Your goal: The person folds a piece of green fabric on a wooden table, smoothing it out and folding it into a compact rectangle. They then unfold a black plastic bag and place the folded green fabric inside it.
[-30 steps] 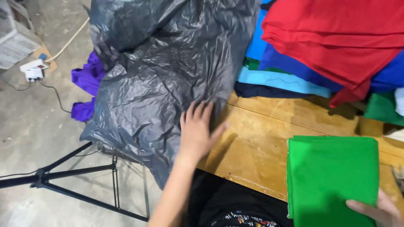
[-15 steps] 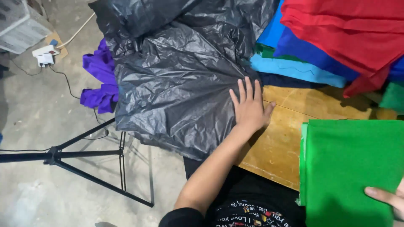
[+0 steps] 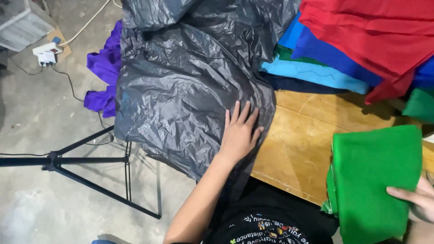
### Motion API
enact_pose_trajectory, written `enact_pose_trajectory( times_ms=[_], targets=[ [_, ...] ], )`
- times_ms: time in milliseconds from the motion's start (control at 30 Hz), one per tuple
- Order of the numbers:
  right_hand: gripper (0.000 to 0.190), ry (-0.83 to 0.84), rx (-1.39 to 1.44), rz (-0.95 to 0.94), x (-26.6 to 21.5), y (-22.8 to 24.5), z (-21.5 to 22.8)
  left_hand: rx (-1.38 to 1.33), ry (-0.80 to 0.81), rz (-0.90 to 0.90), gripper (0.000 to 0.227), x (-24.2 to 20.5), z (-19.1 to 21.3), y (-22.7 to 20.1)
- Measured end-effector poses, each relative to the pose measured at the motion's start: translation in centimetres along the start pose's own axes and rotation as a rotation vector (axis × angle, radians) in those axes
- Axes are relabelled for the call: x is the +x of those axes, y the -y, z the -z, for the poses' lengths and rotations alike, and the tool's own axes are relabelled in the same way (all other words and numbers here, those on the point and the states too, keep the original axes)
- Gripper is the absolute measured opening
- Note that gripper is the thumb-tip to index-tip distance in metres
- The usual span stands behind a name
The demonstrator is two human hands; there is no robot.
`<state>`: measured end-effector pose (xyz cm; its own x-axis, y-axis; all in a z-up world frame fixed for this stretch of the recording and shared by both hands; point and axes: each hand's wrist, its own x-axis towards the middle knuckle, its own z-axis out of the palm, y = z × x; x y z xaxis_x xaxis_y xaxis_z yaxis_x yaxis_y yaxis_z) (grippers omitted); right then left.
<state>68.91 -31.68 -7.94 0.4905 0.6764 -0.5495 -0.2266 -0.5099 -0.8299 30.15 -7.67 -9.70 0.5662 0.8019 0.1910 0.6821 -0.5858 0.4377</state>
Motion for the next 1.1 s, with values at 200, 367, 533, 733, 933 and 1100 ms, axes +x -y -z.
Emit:
enact_pose_trajectory(
  times_ms=[200,367,533,733,933,1100],
  targets=[
    [0.075,0.128,-0.109,0.054,0.8,3.6,-4.6,0.163,-0.133,-0.072,0.073,1.2,-4.6,-3.8],
    [0.078,0.230,-0.216,-0.019,2.4,10.1,-6.8,0.165,-0.147,0.073,0.075,6.7,-11.4,-6.4],
    [0.105,0.410,-0.286,0.123,12.8,5.0,2.3,-0.484,-0.215,0.213,0.067,9.5,-10.8,-7.1],
    [0.067,0.505,-0.158,0.137,12.7,-0.1,3.4,-0.537,-0.162,-0.030,0.050,-0.7,2.7,-4.7],
    [0.074,0.670,0.026,0.216,15.5,0.4,4.6,-0.062,0.037,-0.238,0.047,-6.2,-0.3,-4.9],
    [0.063,0.658,-0.337,0.164,14.6,9.5,-2.4,-0.037,-0.090,-0.276,0.056,-3.2,-4.2,-6.6]
  ],
)
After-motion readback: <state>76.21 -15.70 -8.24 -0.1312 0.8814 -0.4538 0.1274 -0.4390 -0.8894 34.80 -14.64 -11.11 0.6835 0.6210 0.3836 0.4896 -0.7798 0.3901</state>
